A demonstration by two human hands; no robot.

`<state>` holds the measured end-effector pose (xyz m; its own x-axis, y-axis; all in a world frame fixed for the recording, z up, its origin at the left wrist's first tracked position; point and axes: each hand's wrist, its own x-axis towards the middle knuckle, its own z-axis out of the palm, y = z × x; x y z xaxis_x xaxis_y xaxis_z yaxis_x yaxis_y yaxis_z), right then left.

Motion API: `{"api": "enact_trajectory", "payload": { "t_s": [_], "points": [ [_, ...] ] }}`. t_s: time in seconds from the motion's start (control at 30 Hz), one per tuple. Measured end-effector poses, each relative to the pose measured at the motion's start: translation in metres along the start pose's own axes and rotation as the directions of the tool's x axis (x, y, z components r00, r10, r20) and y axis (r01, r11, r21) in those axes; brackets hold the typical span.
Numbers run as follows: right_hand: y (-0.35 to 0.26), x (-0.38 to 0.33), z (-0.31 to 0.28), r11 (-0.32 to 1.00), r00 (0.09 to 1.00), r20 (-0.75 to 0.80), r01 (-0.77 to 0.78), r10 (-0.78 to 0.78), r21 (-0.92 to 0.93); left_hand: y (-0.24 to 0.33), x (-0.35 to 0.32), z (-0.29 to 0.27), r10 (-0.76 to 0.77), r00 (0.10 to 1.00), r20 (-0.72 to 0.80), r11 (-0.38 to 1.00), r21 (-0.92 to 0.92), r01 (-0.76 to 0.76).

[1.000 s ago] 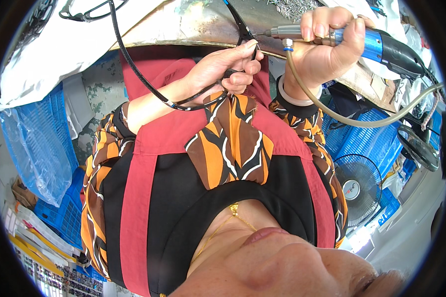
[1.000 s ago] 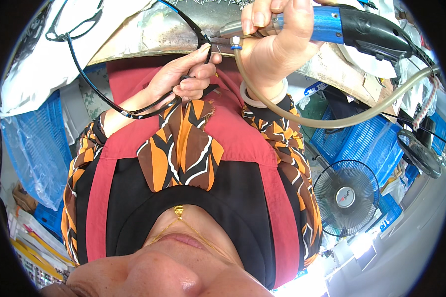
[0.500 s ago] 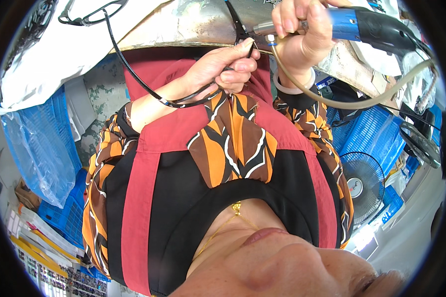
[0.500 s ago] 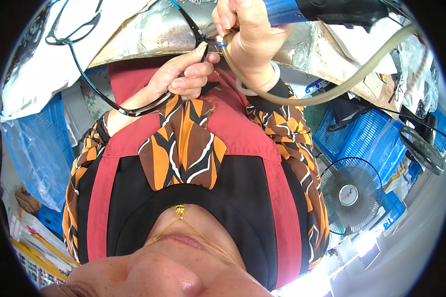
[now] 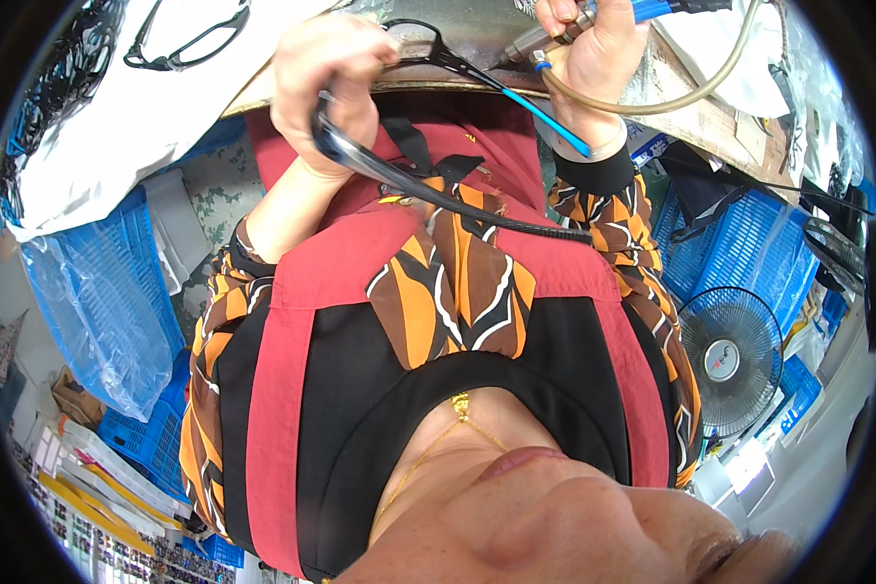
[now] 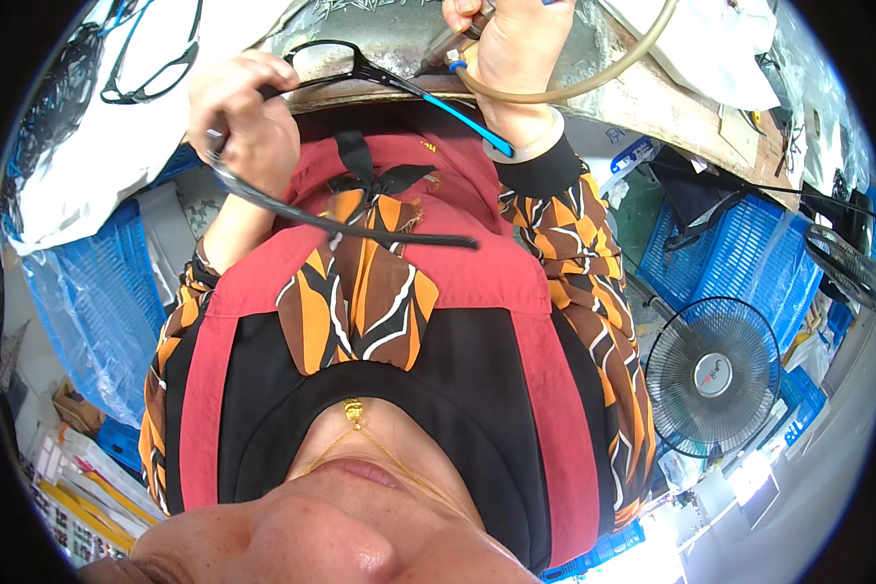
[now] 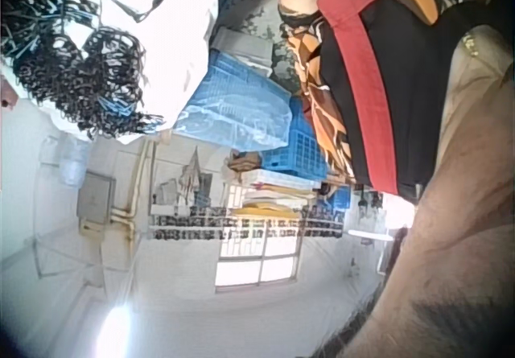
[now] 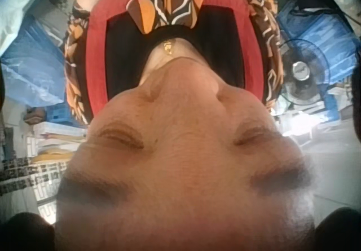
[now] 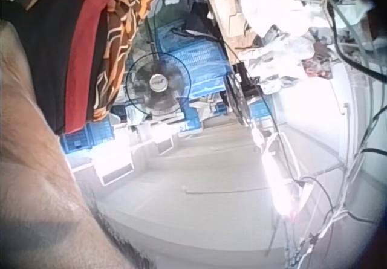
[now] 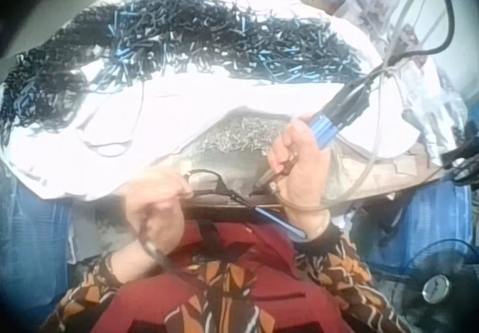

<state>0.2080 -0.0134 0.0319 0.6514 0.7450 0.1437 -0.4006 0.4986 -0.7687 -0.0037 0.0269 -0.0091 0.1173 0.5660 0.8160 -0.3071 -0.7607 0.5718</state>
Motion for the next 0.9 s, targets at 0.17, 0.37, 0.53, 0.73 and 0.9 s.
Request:
{"api": "enact_trajectory", "payload": {
  "t_s": [0.17, 0.37, 0.53, 0.73, 0.9],
  "points": [
    [-0.013, 0.002, 0.008, 1.0, 0.998, 0.066, 0.017, -0.018, 0.017, 0.009, -0.017, -0.006, 0.091, 0.983, 0.159, 0.964, -0.26, -0.047],
    [-0.011, 0.0, 0.029, 0.993, 0.979, 0.177, 0.108, -0.1, -0.037, 0.011, -0.018, -0.012, 0.131, 0.97, 0.205, 0.975, -0.202, -0.089],
    [-0.007, -0.001, 0.032, 0.993, 0.976, 0.19, 0.113, -0.11, -0.009, 0.011, -0.015, -0.01, 0.126, 0.967, 0.221, 0.966, -0.249, -0.069],
    [-0.008, 0.003, 0.029, 0.992, 0.972, 0.206, 0.122, -0.114, -0.028, 0.008, -0.014, -0.007, 0.149, 0.965, 0.218, 0.955, -0.285, -0.083],
    [-0.012, 0.003, 0.033, 0.992, 0.967, 0.226, 0.122, -0.121, 0.008, 0.009, -0.015, -0.008, 0.204, 0.958, 0.204, 0.969, -0.182, -0.167]
  ]
}}
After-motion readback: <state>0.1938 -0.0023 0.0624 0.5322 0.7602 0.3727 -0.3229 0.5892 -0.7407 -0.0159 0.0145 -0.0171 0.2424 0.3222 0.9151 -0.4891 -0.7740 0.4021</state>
